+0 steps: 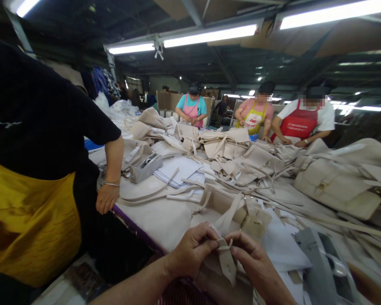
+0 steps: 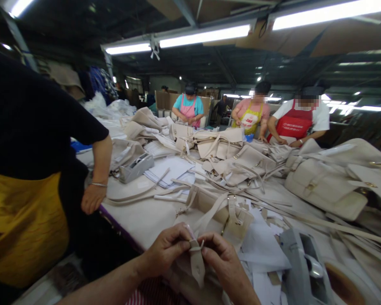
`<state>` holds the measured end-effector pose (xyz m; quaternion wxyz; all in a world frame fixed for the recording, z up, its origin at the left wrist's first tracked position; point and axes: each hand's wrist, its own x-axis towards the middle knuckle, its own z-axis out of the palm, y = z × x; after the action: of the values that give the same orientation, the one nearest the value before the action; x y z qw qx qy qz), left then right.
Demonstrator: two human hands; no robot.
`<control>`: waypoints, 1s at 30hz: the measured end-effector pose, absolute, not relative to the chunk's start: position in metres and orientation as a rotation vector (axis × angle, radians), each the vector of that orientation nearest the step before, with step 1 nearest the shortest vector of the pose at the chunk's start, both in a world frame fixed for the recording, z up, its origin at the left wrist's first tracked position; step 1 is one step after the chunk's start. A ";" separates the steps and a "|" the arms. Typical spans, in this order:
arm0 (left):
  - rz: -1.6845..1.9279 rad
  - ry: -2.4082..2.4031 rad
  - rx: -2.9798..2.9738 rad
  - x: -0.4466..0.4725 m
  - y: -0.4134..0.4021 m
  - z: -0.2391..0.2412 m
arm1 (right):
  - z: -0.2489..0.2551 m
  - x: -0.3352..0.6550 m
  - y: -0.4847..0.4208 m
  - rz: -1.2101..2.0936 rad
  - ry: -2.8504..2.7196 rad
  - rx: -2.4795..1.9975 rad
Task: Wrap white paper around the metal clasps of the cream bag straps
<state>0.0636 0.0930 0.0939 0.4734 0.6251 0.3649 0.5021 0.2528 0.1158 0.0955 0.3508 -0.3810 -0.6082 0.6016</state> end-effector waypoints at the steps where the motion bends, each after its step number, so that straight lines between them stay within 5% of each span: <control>1: 1.219 0.906 1.485 0.063 0.094 0.093 | 0.096 0.251 0.116 1.577 -1.564 -0.980; 9: 0.988 0.937 1.456 0.056 0.100 0.105 | 0.107 0.235 0.105 1.166 -1.873 -1.010; 24: 1.484 0.735 2.280 0.041 0.075 0.109 | 0.102 0.239 0.098 0.101 -2.158 -0.632; 30: 1.533 0.767 2.233 0.033 0.057 0.101 | 0.094 0.235 0.095 -0.011 -2.184 -0.562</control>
<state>0.0331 0.0570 0.1006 0.1626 0.7827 0.2690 0.5372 0.2346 0.0946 0.0938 0.4288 -0.2250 -0.8749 -0.0043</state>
